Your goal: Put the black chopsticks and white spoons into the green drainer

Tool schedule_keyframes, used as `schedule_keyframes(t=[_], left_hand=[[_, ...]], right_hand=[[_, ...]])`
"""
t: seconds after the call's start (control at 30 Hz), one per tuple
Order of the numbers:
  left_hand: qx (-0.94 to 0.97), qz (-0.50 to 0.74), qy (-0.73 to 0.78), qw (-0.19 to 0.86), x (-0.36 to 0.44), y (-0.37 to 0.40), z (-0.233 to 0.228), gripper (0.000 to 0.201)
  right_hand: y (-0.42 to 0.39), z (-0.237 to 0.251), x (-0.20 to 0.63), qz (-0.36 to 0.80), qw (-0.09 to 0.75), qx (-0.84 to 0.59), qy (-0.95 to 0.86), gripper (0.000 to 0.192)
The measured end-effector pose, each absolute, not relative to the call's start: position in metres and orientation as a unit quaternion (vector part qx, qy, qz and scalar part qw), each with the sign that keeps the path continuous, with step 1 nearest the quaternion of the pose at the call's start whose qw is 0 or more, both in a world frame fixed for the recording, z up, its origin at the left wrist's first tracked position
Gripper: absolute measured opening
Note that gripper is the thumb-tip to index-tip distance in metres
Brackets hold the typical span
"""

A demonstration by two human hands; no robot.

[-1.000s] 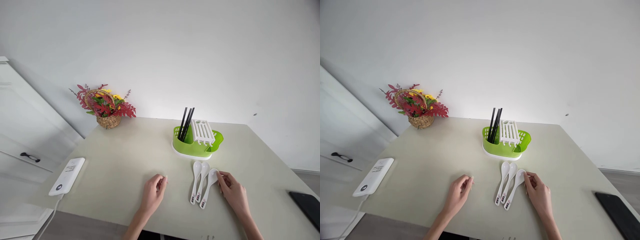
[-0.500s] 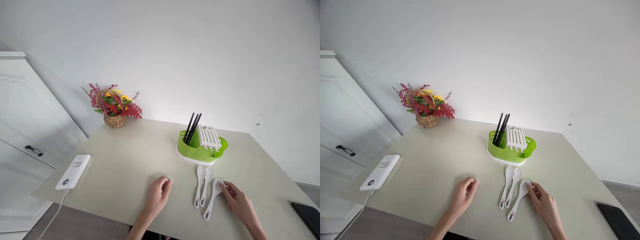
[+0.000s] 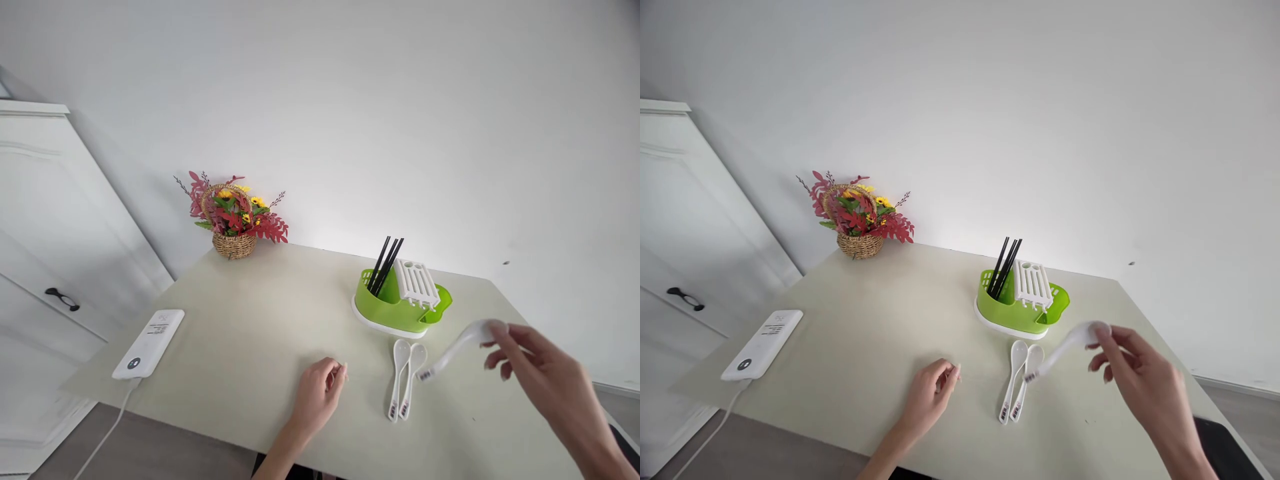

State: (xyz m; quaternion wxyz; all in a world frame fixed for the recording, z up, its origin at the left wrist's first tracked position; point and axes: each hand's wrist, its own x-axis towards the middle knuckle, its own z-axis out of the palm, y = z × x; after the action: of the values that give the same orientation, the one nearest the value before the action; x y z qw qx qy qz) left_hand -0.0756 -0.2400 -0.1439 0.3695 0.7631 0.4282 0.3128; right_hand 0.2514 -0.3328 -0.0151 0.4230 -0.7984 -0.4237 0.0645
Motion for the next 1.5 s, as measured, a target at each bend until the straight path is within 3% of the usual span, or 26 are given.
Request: schedule_keyframes(t=[0.17, 0.4, 0.53, 0.73, 0.97, 1.5], left_hand=[[0.762, 0.318, 0.426, 0.369, -0.076, -0.240, -0.143, 0.045], [0.764, 0.322, 0.426, 0.362, -0.077, -0.242, -0.142, 0.043], [0.764, 0.322, 0.425, 0.363, -0.077, -0.242, -0.143, 0.043], [0.765, 0.321, 0.426, 0.361, -0.077, -0.239, -0.145, 0.043], [0.765, 0.317, 0.431, 0.360, -0.076, -0.239, -0.147, 0.044], [0.767, 0.305, 0.435, 0.359, -0.075, -0.239, -0.146, 0.045]], right_hand=[[-0.295, 0.046, 0.214, -0.115, 0.460, -0.774, -0.420, 0.039], [-0.238, 0.017, 0.205, -0.298, 0.342, -0.673, -0.584, 0.031], [-0.223, -0.009, 0.203, -0.307, 0.279, -0.634, -0.653, 0.025], [-0.215, -0.038, 0.201, -0.339, 0.298, -0.548, -0.704, 0.017], [-0.216, -0.061, 0.204, -0.338, 0.288, -0.548, -0.709, 0.016], [-0.217, -0.066, 0.195, -0.309, 0.295, -0.575, -0.697, 0.021]])
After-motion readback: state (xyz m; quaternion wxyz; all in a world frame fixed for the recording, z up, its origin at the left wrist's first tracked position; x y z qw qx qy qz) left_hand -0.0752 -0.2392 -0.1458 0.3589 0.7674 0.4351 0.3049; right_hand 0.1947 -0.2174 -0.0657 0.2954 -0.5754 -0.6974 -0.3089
